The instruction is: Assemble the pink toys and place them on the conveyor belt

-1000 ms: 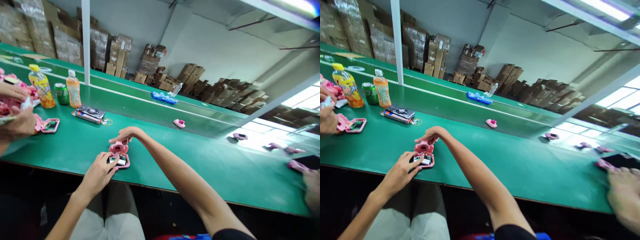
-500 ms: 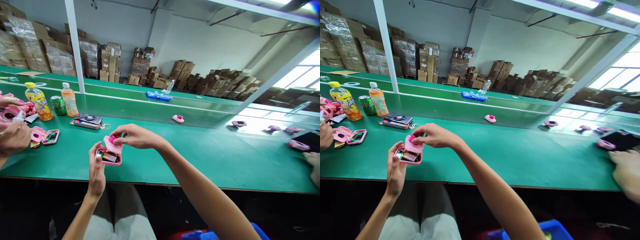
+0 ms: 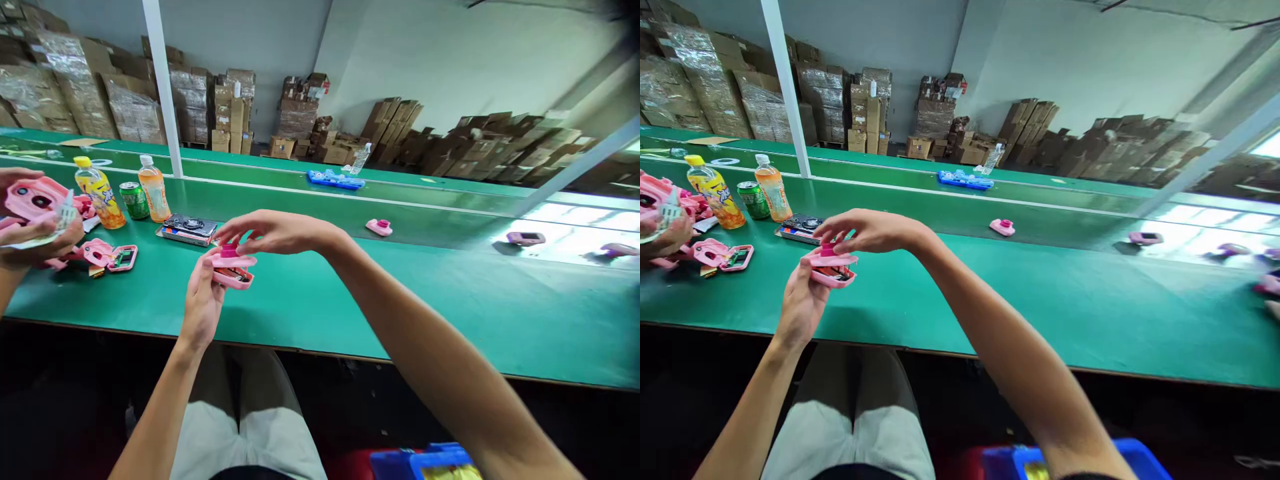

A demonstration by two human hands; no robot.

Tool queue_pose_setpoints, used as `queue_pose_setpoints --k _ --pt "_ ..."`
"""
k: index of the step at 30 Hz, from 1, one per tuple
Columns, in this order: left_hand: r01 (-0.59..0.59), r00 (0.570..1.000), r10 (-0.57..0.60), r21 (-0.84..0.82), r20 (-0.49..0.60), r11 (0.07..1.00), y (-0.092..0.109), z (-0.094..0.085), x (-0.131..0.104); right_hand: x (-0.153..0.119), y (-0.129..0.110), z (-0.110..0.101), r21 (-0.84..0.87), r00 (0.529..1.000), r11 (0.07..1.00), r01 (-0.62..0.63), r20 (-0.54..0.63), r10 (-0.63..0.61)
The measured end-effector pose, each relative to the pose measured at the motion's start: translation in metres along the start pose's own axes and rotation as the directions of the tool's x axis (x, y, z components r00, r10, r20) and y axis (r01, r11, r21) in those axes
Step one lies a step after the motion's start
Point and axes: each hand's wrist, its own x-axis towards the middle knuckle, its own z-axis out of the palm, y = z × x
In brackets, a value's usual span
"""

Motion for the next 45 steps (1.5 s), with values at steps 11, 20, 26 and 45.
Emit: queue_pose_setpoints --k 11,20,26,45 --pt "0.019 0.984 -0.027 -0.043 -0.174 0.999 -0.026 0.001 -0.005 -0.052 0.052 0.115 -0.195 0.778 0.947 -0.254 -0.623 0.081" --pt "0.028 0.967 -0.085 -0.23 -0.242 0.973 -0.032 0.01 -0.006 -0.042 0.052 0.124 -0.13 0.745 0.946 -0.297 -0.651 0.144" --pt "-0.042 0.961 -0.005 -0.166 -0.275 0.985 -0.045 0.007 -0.006 -0.039 0.062 0.128 0.207 0.746 0.975 -0.08 -0.637 0.196" --pt "0.129 0.936 -0.241 -0.385 -0.258 0.914 -0.042 0.015 -0.011 -0.064 0.09 0.155 -0.086 0.61 0.996 -0.01 -0.79 -0.062"
